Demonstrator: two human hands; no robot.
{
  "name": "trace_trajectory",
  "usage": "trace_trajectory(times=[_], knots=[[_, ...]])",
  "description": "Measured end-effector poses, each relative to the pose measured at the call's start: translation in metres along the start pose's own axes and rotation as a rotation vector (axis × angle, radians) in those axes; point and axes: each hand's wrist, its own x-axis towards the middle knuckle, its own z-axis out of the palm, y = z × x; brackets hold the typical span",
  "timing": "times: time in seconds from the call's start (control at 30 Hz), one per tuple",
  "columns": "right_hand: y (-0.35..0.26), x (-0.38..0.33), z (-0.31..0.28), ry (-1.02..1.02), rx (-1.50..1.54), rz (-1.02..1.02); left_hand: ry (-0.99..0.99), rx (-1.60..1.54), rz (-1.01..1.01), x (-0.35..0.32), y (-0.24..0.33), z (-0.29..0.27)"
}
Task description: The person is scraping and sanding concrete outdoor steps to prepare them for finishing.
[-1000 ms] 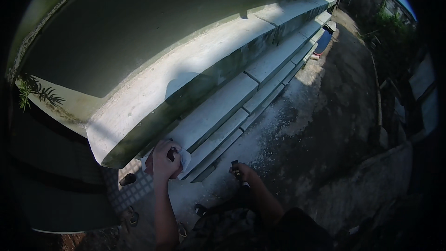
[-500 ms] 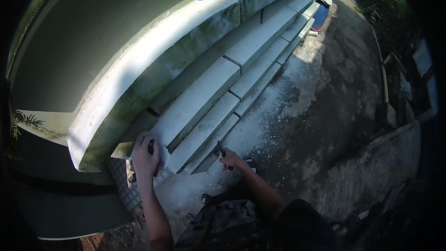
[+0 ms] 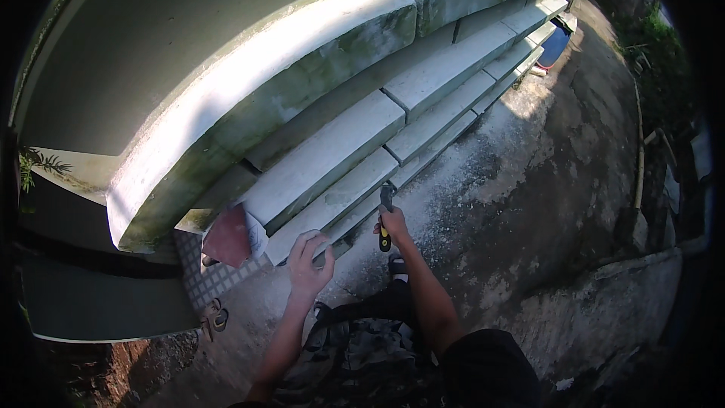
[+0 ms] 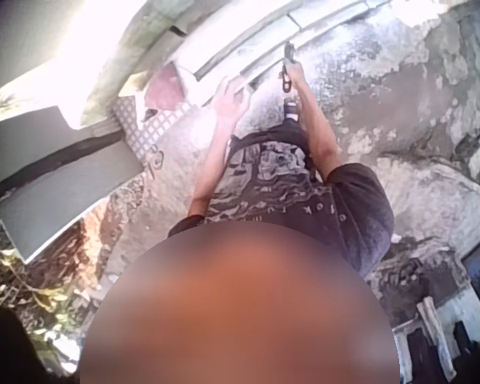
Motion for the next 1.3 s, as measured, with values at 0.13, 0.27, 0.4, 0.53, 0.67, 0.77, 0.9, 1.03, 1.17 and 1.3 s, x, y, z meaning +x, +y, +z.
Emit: trace_trajectory(times=[0.13,0.27,0.4,0.53,0.67,0.77,0.9,1.03,1.17,1.3], knots=[[-0.016,0.031,-0.021,0.007,-0.137,0.032,-0.008,0.002,0.018,-0.004,0.010,0.005],[-0.027,0.049,-0.020,0.017,-0.248,-0.047,0.136,0.156,0.056,0.009,-0.001,-0.029],[-0.029,0.070,-0.024,0.084,-0.378,0.002,0.188,0.363,-0.058,0.022,-0.016,-0.065],[-0.033,0.087,-0.026,-0.007,-0.469,0.027,0.256,0.435,-0.183,0.033,-0.030,-0.084],[-0.029,0.092,-0.028,-0.098,-0.375,0.111,0.288,0.550,-0.191,0.032,-0.020,-0.083],[-0.032,0.098,-0.028,-0.099,-0.369,0.144,0.290,0.532,-0.171,0.021,-0.010,-0.062],[-0.035,0.093,-0.023,-0.089,-0.341,0.150,0.184,0.368,-0.135,-0.007,0.006,-0.022],[-0.028,0.091,-0.018,-0.059,-0.293,0.095,-0.013,0.162,-0.197,-0.042,0.012,-0.001],[-0.018,0.102,-0.026,0.003,-0.362,0.064,-0.130,0.140,-0.201,-0.060,0.025,-0.019],[-0.017,0.097,-0.008,0.012,-0.239,0.074,0.033,0.250,-0.127,-0.039,0.014,-0.068]])
